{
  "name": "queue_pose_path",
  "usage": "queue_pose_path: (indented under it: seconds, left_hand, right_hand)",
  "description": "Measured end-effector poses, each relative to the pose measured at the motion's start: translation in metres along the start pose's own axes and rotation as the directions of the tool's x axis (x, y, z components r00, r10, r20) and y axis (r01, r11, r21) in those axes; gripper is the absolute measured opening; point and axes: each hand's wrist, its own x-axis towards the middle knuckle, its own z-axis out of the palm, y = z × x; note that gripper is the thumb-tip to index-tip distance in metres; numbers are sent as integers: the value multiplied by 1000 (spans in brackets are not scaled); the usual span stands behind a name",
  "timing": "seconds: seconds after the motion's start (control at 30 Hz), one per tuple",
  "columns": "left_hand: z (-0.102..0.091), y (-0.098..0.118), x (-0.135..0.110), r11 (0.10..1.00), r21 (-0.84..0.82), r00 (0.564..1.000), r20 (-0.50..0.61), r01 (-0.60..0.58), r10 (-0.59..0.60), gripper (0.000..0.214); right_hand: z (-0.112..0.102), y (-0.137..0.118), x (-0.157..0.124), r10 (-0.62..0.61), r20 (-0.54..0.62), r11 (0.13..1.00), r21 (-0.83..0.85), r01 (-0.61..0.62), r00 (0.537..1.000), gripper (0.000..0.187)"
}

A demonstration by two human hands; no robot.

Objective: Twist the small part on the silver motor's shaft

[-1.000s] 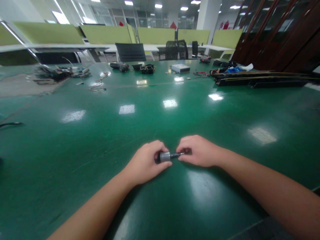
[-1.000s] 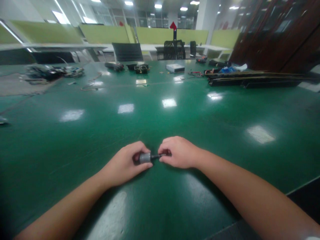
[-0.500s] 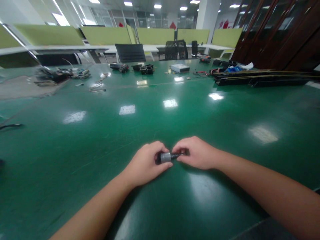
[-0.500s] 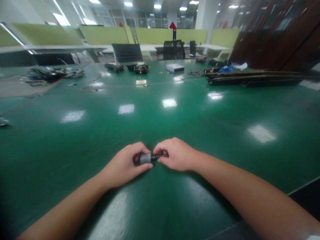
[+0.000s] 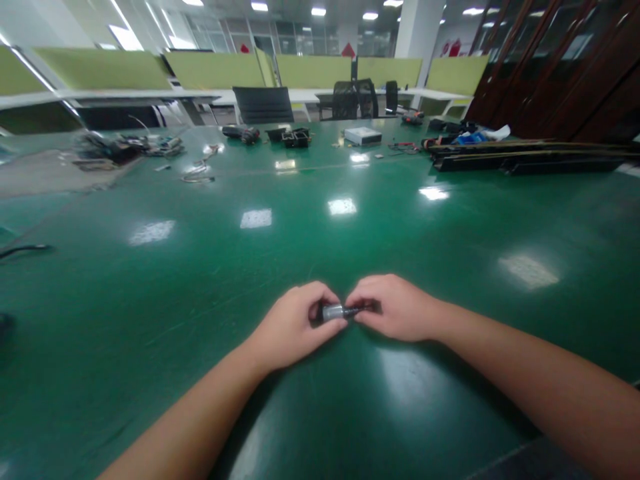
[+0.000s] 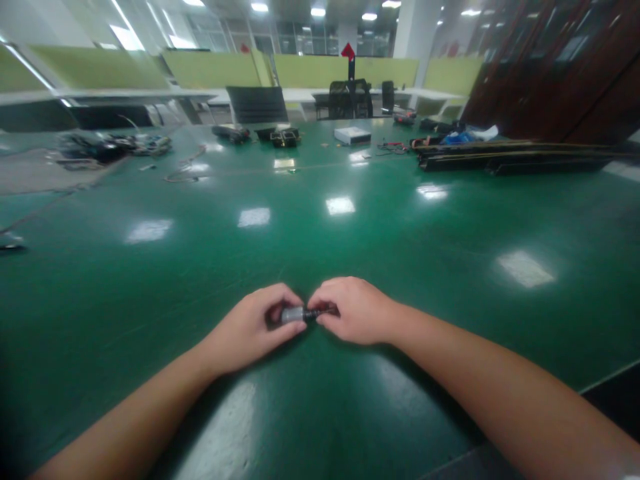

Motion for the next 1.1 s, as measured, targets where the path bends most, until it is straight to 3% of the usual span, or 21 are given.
queue_pose_path:
  seconds: [0.5, 1.1]
  left_hand:
    - [3, -1, 1, 1000, -6, 1000, -17, -5, 5, 21]
    - [-1, 3, 1, 1000, -15, 1000, -15, 26, -26, 20]
  right_hand:
    - [7, 4, 2, -73, -23, 996, -59, 72, 997, 13]
    - [-2, 3, 1, -50, 20, 996, -66, 51, 999, 14]
